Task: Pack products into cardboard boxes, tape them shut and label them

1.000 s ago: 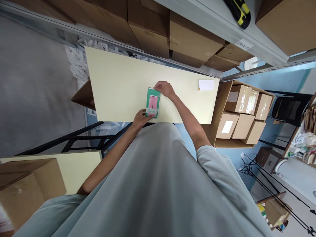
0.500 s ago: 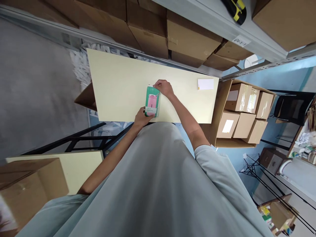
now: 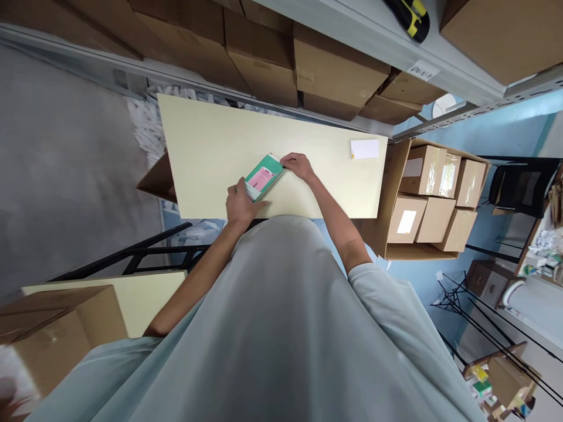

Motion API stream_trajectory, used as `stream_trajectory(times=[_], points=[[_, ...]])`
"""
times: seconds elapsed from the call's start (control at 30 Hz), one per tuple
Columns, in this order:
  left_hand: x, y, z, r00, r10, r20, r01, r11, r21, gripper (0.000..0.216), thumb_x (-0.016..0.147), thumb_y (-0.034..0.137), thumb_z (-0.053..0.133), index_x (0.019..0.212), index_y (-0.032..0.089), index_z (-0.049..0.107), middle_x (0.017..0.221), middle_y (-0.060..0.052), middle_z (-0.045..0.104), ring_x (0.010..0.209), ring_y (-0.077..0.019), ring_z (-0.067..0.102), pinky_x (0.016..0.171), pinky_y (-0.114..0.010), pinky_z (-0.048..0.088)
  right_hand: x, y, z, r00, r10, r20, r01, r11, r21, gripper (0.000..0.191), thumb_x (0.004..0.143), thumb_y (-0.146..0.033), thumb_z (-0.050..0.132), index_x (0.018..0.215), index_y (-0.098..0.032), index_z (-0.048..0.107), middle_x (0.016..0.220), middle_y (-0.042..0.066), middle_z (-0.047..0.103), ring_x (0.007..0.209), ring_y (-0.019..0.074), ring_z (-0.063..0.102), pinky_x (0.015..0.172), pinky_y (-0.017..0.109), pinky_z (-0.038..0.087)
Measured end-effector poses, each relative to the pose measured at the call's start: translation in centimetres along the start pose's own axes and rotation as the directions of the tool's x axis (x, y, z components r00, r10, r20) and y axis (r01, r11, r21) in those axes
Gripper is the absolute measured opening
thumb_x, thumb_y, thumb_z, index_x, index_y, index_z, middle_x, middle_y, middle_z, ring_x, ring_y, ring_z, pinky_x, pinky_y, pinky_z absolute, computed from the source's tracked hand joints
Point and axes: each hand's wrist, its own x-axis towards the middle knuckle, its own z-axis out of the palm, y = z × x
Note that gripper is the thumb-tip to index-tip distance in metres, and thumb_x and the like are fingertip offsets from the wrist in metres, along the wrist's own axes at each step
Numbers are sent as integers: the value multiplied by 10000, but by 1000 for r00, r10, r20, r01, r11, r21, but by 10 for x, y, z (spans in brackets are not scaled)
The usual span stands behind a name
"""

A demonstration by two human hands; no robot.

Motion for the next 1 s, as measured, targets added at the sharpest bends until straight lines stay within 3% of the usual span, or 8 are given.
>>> stream_trajectory(times=[0.1, 0.2, 0.3, 0.43, 0.57, 0.7, 0.83, 1.0], points=[[13, -15, -16, 999, 53, -3, -53, 998, 13, 921, 891, 110, 821, 1756, 211, 521, 1673, -231, 568, 1444, -443, 652, 1276, -579, 483, -23, 8, 4, 999, 17, 46, -18, 999, 28, 236, 764, -358, 939, 882, -211, 798, 895, 31, 843, 952, 217, 802, 1000, 381, 667], [25, -30, -25, 988, 154, -12, -154, 988, -11, 835, 887, 51, 754, 1691, 219, 601, 1648, -181, 601, 1496, -391, 588, 1343, -562, 406, -43, 14, 7, 997, -2, 73, 4, 1000, -30, 196, 790, -311, 887, 943, -213, 813, 1003, 45, 869, 1029, 234, 827, 1060, 396, 661], [30, -39, -26, 978, 206, -40, -208, 977, -43, 824, 880, 79, 776, 1677, 208, 613, 1701, -184, 562, 1589, -396, 496, 1397, -594, 334, -55, 17, 13, 999, -34, 13, 36, 993, -109, 154, 869, -265, 787, 1010, -217, 826, 1121, 56, 876, 1095, 234, 832, 1097, 391, 652], [30, -40, -27, 992, 127, -8, -127, 989, -77, 857, 856, 194, 868, 1667, 314, 615, 1769, -167, 486, 1515, -436, 611, 1336, -585, 455, -59, 17, 22, 998, -26, -49, 16, 982, -187, 194, 908, -218, 740, 1077, -213, 837, 1172, 60, 874, 1107, 219, 828, 1116, 366, 649], [31, -40, -30, 987, 152, 42, -153, 988, 31, 885, 852, 232, 835, 1693, 309, 573, 1769, -163, 485, 1480, -446, 643, 1318, -559, 493, -54, 17, 27, 997, -16, -77, -3, 972, -233, 182, 897, -205, 772, 1068, -196, 835, 1082, 49, 867, 1049, 210, 824, 1120, 365, 654], [33, -41, -30, 988, 146, 54, -151, 984, 97, 920, 883, 315, 805, 1751, 318, 498, 1782, -156, 474, 1471, -427, 640, 1314, -543, 496, -54, 19, 27, 1000, -10, -24, 6, 984, -178, 155, 924, -246, 780, 1061, -204, 838, 1139, 54, 868, 1076, 201, 829, 1144, 367, 652], [34, -42, -31, 987, 152, 54, -157, 980, 121, 980, 870, 293, 811, 1788, 297, 469, 1782, -164, 473, 1489, -418, 631, 1329, -544, 487, -59, 18, 24, 999, -11, 51, 14, 998, -66, 184, 947, -332, 816, 1089, -226, 863, 1256, 68, 862, 1202, 204, 811, 1183, 344, 634], [33, -37, -36, 986, 161, 47, -164, 984, 72, 926, 823, 259, 839, 1702, 329, 558, 1716, -124, 546, 1503, -410, 620, 1314, -547, 516, -55, 15, 30, 1000, -14, -11, 13, 993, -116, 278, 1023, -369, 762, 1249, -246, 866, 1246, 58, 856, 1210, 215, 778, 1187, 377, 627]])
